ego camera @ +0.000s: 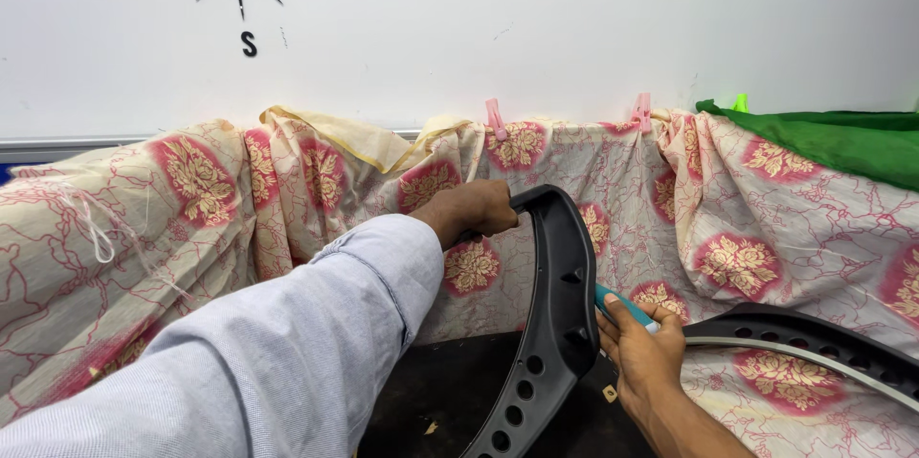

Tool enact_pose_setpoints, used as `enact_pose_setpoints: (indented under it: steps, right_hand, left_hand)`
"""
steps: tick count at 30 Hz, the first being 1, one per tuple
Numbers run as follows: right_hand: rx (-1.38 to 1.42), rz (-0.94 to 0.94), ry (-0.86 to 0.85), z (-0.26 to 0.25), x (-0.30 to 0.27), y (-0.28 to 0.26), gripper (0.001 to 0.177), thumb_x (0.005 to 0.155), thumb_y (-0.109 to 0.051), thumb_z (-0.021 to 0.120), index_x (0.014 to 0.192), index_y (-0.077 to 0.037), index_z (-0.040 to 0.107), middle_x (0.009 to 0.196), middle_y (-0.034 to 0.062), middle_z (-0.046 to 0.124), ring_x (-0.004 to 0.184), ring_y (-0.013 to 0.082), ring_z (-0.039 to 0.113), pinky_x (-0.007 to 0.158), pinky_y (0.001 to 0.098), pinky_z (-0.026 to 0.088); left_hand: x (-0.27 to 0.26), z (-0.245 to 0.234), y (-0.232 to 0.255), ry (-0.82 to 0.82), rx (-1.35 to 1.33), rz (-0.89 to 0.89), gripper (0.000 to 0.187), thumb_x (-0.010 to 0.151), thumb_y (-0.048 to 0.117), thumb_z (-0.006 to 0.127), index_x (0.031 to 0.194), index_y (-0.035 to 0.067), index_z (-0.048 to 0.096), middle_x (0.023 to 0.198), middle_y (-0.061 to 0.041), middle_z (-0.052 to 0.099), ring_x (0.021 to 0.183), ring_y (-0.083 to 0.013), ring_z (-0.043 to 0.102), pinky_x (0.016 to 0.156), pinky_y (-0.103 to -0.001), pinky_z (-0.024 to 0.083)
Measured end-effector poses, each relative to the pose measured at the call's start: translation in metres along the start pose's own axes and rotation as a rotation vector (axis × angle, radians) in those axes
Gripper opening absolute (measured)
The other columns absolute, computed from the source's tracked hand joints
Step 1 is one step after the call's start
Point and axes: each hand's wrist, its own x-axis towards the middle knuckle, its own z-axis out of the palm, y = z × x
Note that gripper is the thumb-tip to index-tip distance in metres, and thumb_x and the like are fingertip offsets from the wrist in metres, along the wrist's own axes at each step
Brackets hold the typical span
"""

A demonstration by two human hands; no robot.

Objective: The person uses a screwdriver to remove screws from a black plastic chair base, detaches a metal frame, and sets the parts aside. The person then reattaches the frame and continues to remove additional screws from the base.

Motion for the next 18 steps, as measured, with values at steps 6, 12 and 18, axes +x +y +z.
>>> enact_pose_setpoints:
  steps: [6, 12, 18]
  right_hand:
    - [-0.009, 0.001, -0.008, 0.002, -0.002, 0.003, 0.045, 0.091, -0.007, 0.071, 0.124, -0.007, 0.039, 0.113, 0.0203, 0.066, 0.097, 0.0299, 0.074, 0.083, 0.0391, 0.063]
    - [0.051, -0.003, -0.019, 0.008, 0.001, 0.002, 0.046, 0.091, -0.006, 0.069, 0.123, -0.006, 0.036, 0.115, 0.0226, 0.064, 0.098, 0.0336, 0.074, 0.086, 0.0448, 0.065]
    - [0.029, -0.009, -0.044, 0.010, 0.001, 0.004, 0.045, 0.091, -0.005, 0.070, 0.121, -0.004, 0.037, 0.114, 0.0237, 0.063, 0.101, 0.0358, 0.073, 0.088, 0.0461, 0.059]
  left_hand:
    - [-0.011, -0.005, 0.003, 0.046, 0.039, -0.004, 0.032, 0.090, 0.026, 0.063, 0.099, -0.004, 0.068, 0.081, -0.017, 0.074, 0.064, -0.0265, 0.074, 0.060, -0.041, 0.061]
    - [0.002, -0.007, 0.008, 0.108, 0.130, 0.103, 0.034, 0.092, 0.029, 0.063, 0.110, 0.001, 0.073, 0.104, -0.020, 0.075, 0.095, -0.0319, 0.073, 0.086, -0.045, 0.059]
    - [-0.004, -0.001, 0.016, 0.165, 0.082, 0.220, 0.041, 0.093, 0.023, 0.061, 0.132, 0.011, 0.063, 0.118, -0.016, 0.072, 0.116, -0.0308, 0.068, 0.104, -0.044, 0.051]
